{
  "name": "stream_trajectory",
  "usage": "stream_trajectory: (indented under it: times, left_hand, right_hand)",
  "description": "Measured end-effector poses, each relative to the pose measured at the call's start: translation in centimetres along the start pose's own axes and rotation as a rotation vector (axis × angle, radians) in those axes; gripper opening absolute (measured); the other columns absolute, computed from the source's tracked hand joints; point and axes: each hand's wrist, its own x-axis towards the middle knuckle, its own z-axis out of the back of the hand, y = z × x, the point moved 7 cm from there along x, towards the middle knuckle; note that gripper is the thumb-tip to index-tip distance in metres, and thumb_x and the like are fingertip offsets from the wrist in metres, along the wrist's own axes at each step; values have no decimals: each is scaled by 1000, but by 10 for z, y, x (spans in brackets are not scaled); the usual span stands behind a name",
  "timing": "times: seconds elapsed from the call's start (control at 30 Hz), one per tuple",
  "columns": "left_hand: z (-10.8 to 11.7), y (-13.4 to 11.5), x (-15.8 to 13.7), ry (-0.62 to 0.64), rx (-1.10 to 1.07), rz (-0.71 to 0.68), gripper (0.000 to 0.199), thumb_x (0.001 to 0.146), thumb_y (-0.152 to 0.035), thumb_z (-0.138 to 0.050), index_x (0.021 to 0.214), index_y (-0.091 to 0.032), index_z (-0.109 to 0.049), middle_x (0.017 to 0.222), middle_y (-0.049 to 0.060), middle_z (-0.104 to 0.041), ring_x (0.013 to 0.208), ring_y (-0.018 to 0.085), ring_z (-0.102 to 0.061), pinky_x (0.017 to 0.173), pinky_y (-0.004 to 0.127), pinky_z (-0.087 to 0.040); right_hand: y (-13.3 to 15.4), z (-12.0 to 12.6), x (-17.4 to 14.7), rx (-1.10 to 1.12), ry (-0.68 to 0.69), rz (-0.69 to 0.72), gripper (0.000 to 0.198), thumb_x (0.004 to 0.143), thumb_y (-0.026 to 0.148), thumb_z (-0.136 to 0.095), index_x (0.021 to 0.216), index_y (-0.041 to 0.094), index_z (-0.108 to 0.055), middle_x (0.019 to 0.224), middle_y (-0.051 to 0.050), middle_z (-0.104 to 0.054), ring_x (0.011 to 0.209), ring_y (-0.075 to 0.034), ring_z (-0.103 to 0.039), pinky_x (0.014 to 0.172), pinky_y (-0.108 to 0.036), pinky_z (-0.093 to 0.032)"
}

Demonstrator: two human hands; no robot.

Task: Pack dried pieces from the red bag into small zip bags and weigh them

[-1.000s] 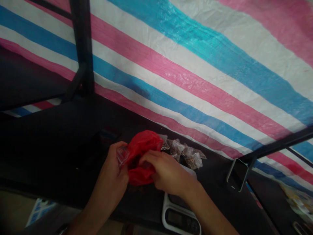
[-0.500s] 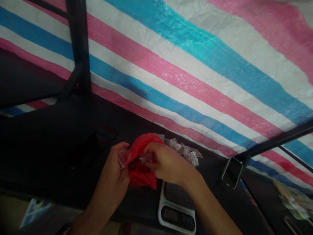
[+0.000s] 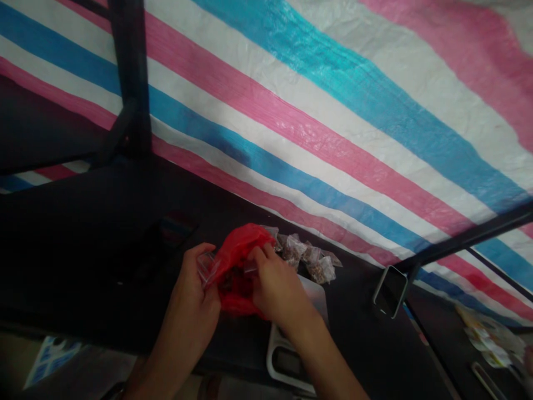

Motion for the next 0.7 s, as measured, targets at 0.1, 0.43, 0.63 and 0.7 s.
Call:
stream_trajectory:
  times: [0.1, 0.43, 0.63, 0.7]
  left_hand:
    - [1, 0, -2, 15, 36, 3, 65, 78, 5, -46, 137, -22, -52, 127, 11, -66, 117, 27, -70, 103, 48, -59]
    - [4, 7, 3, 46, -109, 139, 69, 75, 5, -46, 137, -23, -46, 130, 11, -60, 121, 27, -66, 112, 55, -54]
    - [12, 2, 7, -61, -155, 100, 67, 74, -1, -52, 135, -26, -49, 126, 8, -59, 122, 25, -64, 116, 54, -52]
    - [14, 1, 8, -64, -154, 95, 64, 75, -2, -53, 134, -27, -51, 125, 7, -59, 119, 24, -65, 113, 51, -54]
  right_hand:
    - [4, -13, 8, -136, 40, 2, 48, 89, 0, -54, 132, 22, -61, 142, -13, -65, 114, -28, -71, 89, -38, -55]
    - [-2, -28, 5, -128, 18, 121, 45, 92, -2, -51, 127, 25, -63, 131, -7, -70, 107, -24, -72, 87, -34, -51]
    - [5, -30, 5, -48, 34, 148, 41, 90, -1, -55, 122, 23, -64, 128, -8, -72, 112, -26, -72, 91, -35, -51]
    - [7, -29, 4, -20, 33, 133, 41, 87, -2, -56, 120, 22, -64, 127, -9, -73, 111, -27, -72, 90, -37, -51]
